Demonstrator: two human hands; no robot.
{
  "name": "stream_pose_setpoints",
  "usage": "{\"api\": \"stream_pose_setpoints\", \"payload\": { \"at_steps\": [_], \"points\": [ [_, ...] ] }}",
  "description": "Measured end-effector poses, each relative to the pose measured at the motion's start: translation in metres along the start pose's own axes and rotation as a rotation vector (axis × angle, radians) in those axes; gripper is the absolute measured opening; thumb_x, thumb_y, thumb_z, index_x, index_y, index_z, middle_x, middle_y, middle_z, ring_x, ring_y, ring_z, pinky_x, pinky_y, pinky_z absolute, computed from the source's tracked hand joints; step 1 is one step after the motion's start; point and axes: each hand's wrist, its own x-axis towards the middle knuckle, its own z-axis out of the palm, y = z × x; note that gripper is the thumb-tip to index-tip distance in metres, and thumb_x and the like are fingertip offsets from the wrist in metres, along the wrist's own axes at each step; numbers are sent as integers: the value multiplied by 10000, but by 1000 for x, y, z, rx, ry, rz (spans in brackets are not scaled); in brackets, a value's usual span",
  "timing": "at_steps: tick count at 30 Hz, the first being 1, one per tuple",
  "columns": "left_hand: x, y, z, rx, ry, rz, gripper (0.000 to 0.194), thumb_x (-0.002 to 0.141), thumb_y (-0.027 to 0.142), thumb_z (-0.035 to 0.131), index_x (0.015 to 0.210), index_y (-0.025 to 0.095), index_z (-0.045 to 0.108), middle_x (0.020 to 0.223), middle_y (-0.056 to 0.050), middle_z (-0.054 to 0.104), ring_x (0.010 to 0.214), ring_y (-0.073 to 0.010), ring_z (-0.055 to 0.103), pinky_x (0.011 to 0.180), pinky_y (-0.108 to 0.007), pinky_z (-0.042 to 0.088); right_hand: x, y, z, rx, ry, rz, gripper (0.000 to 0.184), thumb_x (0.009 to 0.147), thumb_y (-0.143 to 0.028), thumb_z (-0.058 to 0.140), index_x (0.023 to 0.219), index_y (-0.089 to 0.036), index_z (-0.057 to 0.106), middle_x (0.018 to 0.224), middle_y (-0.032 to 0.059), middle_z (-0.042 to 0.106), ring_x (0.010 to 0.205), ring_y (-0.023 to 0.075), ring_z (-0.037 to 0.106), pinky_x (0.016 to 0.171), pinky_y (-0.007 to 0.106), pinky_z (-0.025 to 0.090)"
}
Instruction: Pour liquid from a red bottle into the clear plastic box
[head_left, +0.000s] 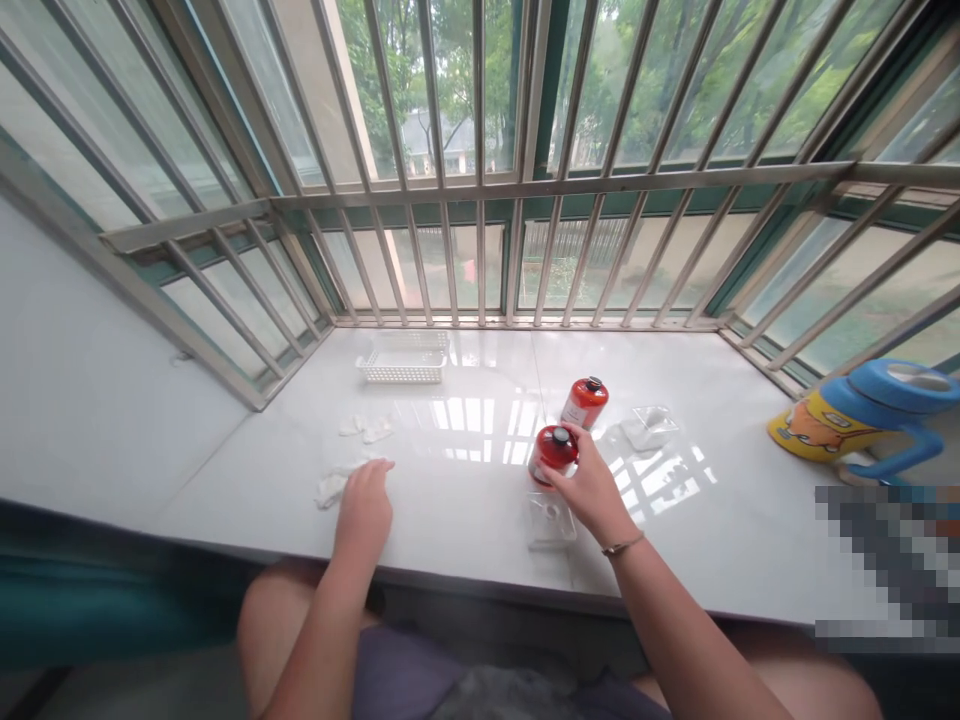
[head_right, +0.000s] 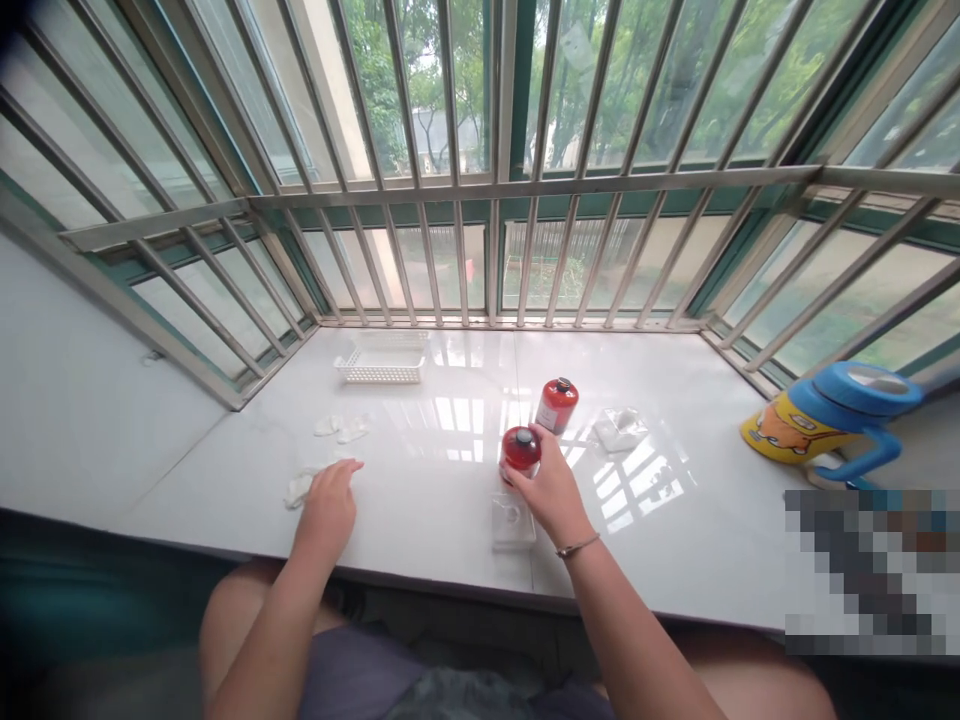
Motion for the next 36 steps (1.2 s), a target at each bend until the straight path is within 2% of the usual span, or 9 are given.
{"api": "stream_pose_setpoints", "payload": {
  "at_steps": [3, 7, 12, 19, 24, 26, 29, 33, 36],
  "points": [
    [9, -39, -20, 171, -40, -90, 520, 910, 0, 396, 1283, 149, 727, 1339, -168, 724, 1307, -336, 635, 1197, -499, 493, -3, 5, -7, -34, 37, 25, 743, 851, -516, 784, 1484, -261, 491, 1434, 131, 647, 1241, 343, 681, 1047, 530, 569],
    [14, -66, -38, 346, -98, -168, 477, 968, 81, 424, 1316, 142, 745, 1471, -212, 637, 1377, -399, 568, 1150, -555, 517, -4, 21, -29, -95, 123, 57, 783, 837, -576, 788, 1478, -230, 501, 1422, 157, 651, 1216, 350, 685, 1033, 512, 567],
    [21, -76, -41, 379, -155, -154, 429, 1017, 207, 492, 1358, 228, 750, 1530, -180, 594, 1440, -393, 518, 1178, -548, 488, 0, 42, -56, -176, 208, 145, 870, 829, -635, 779, 1533, -227, 469, 1409, 159, 663, 1154, 346, 705, 987, 498, 571],
    [29, -89, -32, 344, -182, -111, 325, 1014, 232, 550, 1259, 247, 763, 1546, -158, 620, 1508, -388, 466, 1246, -619, 365, -22, 52, -68, -230, 331, 85, 1008, 849, -678, 765, 1623, -154, 387, 1559, 254, 488, 1390, 426, 548, 1142, 608, 493],
    [30, -92, -30, 322, -209, -56, 287, 1007, 222, 537, 1230, 220, 718, 1454, -152, 692, 1528, -380, 466, 1282, -647, 304, -73, 31, -59, -155, 446, -75, 670, 987, -556, 674, 1536, -227, 478, 1542, 200, 519, 1456, 388, 515, 1147, 605, 516],
    [31, -85, -31, 300, -160, -22, 291, 1005, 233, 531, 1236, 207, 706, 1417, -159, 709, 1523, -384, 479, 1298, -662, 273, -93, 22, -49, -151, 345, -140, 535, 1022, -487, 648, 1487, -256, 519, 1536, 182, 540, 1466, 376, 519, 1155, 616, 516],
    [34, -60, -34, 231, -92, 80, 290, 1018, 255, 514, 1244, 209, 691, 1388, -147, 732, 1505, -370, 512, 1322, -663, 231, -113, 17, -32, -111, 132, -163, 539, 1029, -453, 656, 1513, -281, 492, 1606, 172, 513, 1503, 376, 502, 1161, 637, 523],
    [37, 2, -37, 62, -93, 322, 273, 1056, 247, 493, 1238, 238, 698, 1325, -105, 774, 1416, -324, 623, 1341, -655, 228, -114, 26, -10, -56, -44, -86, 772, 980, -491, 745, 1620, -289, 365, 1700, 162, 424, 1571, 372, 435, 1196, 624, 511],
    [34, 58, -38, -23, -74, 530, 270, 1082, 205, 488, 1239, 250, 704, 1200, -74, 811, 1334, -278, 691, 1360, -642, 225, -106, 30, 5, -8, -105, -43, 895, 928, -499, 810, 1648, -291, 321, 1688, 151, 446, 1564, 366, 450, 1220, 610, 495]
  ]
}}
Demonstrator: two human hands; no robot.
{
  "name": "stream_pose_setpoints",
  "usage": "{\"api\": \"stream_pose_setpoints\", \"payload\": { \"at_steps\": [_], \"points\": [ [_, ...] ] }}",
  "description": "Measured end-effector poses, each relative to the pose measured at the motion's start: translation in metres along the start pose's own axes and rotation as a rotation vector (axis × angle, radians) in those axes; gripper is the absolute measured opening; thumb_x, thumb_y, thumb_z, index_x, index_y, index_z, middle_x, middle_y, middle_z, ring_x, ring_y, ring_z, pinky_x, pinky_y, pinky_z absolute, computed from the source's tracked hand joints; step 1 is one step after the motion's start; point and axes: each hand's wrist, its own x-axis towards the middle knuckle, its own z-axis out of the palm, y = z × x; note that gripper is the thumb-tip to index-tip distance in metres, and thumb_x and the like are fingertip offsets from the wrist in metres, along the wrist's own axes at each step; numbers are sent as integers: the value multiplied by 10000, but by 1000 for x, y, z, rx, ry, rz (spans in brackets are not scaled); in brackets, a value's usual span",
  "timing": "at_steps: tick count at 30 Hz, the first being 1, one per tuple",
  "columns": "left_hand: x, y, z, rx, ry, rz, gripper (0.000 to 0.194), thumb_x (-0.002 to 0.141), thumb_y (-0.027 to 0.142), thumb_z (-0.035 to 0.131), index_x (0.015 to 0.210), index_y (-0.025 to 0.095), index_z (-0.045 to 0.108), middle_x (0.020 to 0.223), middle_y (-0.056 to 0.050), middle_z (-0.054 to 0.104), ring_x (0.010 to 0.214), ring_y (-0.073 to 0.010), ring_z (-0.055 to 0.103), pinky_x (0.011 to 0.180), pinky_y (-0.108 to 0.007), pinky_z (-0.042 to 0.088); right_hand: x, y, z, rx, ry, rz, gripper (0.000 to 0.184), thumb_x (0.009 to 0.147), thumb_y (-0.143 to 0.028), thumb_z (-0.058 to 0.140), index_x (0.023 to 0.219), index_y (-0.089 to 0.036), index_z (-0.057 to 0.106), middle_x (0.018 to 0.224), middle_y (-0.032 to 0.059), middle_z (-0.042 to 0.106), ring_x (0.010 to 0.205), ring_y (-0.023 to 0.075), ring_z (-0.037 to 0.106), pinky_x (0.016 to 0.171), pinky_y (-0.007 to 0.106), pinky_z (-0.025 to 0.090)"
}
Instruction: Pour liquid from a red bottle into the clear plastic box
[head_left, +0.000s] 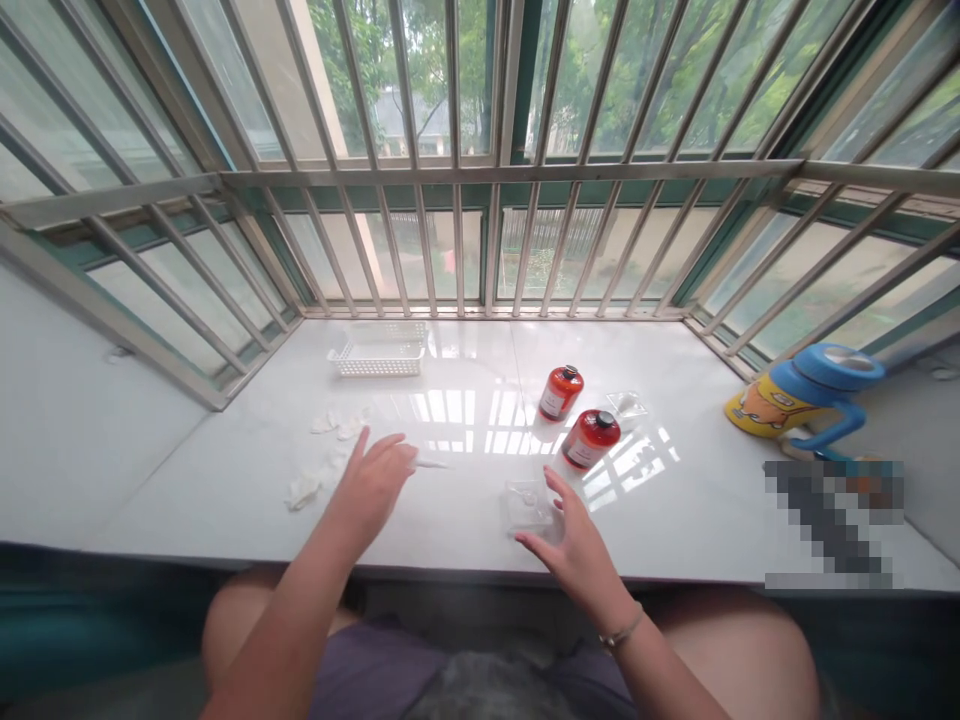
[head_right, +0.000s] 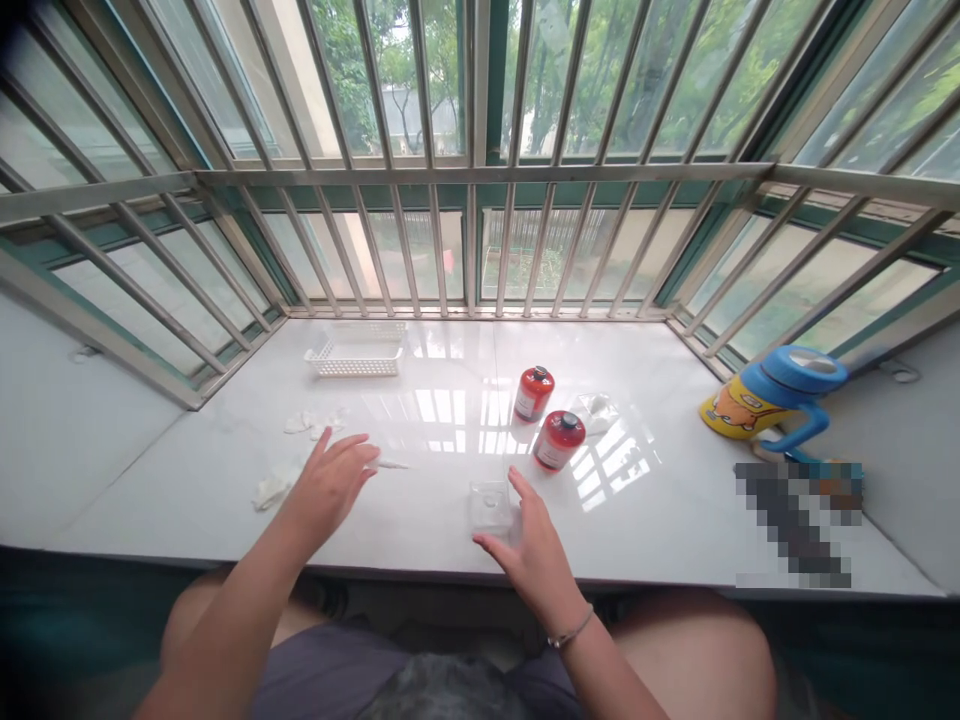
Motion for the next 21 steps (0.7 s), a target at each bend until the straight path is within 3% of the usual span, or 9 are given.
{"api": "stream_pose_setpoints", "payload": {
  "at_steps": [4, 7, 15, 21],
  "points": [
    [25, 58, -4, 2, 64, 246, 287, 1071, 97, 504, 1274, 187, 685, 1246, -83, 802, 1351, -262, 680, 1392, -624, 159, 10, -3, 13, 12, 6, 21, 807, 892, -492, 843, 1562, -276, 447, 1573, 144, 560, 1466, 372, 549, 1205, 614, 504],
    [37, 85, -9, 16, 84, 325, 300, 1051, 57, 510, 1263, 166, 692, 1250, -88, 797, 1361, -263, 669, 1404, -608, 119, 11, -6, 17, 8, 32, 12, 759, 882, -499, 855, 1510, -275, 493, 1521, 135, 591, 1427, 369, 568, 1190, 611, 517],
    [49, 101, -10, 42, 78, 461, 273, 1055, 102, 566, 1268, 199, 705, 1212, -64, 798, 1378, -259, 655, 1400, -640, 47, 7, -9, 21, 26, 87, -9, 767, 868, -510, 866, 1506, -286, 502, 1486, 131, 608, 1395, 377, 588, 1146, 614, 550],
    [61, 120, -3, 23, 15, 581, 223, 1045, 116, 603, 1221, 197, 714, 1252, -83, 780, 1440, -266, 617, 1399, -652, 45, 8, -10, 23, 24, 99, -17, 746, 868, -467, 865, 1496, -274, 513, 1465, 132, 625, 1371, 364, 604, 1186, 620, 506]
  ]
}}
